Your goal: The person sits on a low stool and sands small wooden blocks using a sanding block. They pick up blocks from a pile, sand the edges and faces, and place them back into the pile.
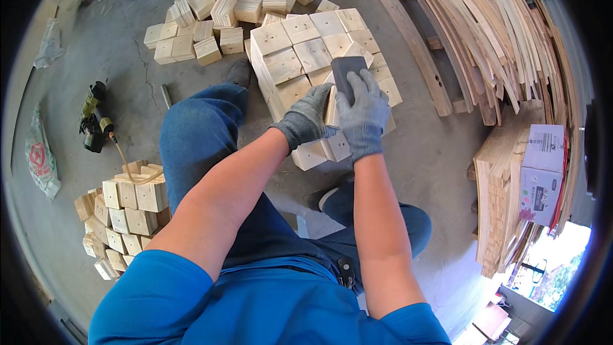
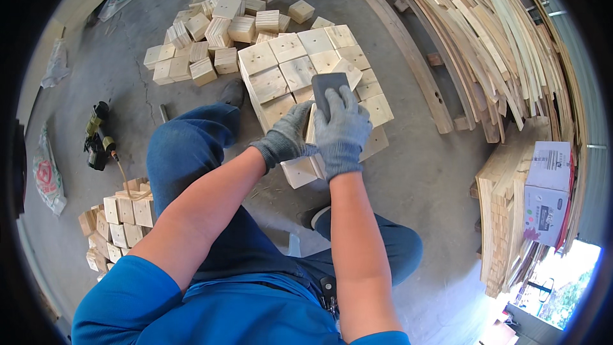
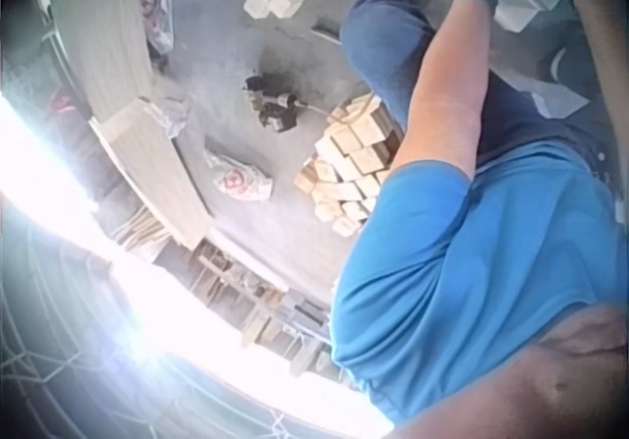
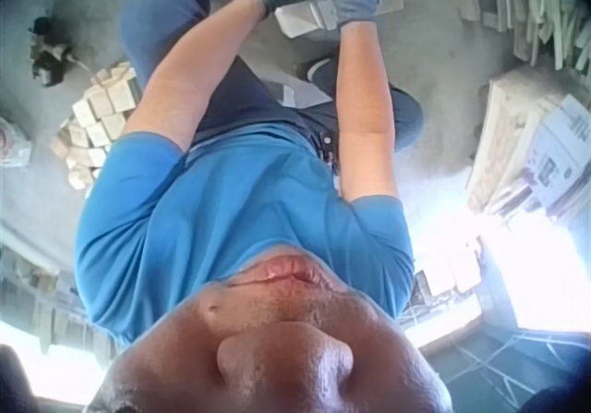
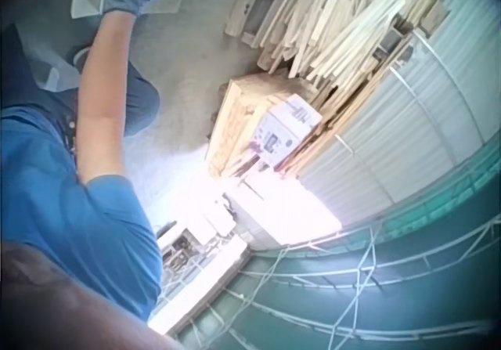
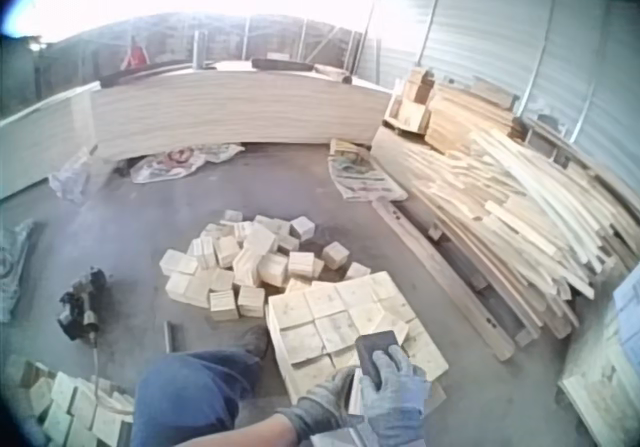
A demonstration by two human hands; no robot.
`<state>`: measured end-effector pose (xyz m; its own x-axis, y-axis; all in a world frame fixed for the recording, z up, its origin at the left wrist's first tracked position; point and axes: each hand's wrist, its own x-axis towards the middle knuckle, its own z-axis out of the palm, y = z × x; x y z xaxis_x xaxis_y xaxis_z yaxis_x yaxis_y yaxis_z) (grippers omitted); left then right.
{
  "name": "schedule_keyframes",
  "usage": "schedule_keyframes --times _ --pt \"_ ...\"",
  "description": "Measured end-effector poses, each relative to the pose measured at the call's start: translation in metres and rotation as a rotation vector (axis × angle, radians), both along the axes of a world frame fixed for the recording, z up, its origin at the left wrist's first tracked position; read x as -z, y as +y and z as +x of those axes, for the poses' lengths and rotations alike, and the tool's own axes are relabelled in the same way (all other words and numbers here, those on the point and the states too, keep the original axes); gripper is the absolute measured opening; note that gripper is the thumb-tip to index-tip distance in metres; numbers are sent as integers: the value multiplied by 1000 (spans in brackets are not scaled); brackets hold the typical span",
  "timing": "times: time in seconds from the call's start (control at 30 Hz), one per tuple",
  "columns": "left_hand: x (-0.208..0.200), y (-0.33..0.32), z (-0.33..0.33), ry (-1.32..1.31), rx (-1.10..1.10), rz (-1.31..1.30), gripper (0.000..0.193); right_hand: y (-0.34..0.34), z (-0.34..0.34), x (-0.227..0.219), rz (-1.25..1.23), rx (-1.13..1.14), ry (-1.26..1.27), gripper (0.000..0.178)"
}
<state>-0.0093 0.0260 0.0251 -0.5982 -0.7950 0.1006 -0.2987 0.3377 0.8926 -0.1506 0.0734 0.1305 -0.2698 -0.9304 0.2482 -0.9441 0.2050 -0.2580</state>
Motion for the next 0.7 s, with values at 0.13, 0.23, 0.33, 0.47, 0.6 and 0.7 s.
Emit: schedule_keyframes --times 0.13,0.23,0.33,0.47,0.6,0.7 --pt "-3 1 -3 45 -5 30 107 -12 -6 0 46 24 18 54" --pt "-6 1 -4 26 -4 24 106 9 -2 3 -19 19 12 55" --pt "-8 2 -1 -18 -13 6 105 47 0 11 -6 -8 8 55" --pt "-11 2 -2 -59 -17 34 108 101 18 0 -21 -3 9 54" --pt "-11 2 -3 -57 -14 44 109 129 18 9 -79 -20 -3 52" --pt "-14 1 -2 -72 -18 68 109 127 16 8 -88 -24 -8 52"
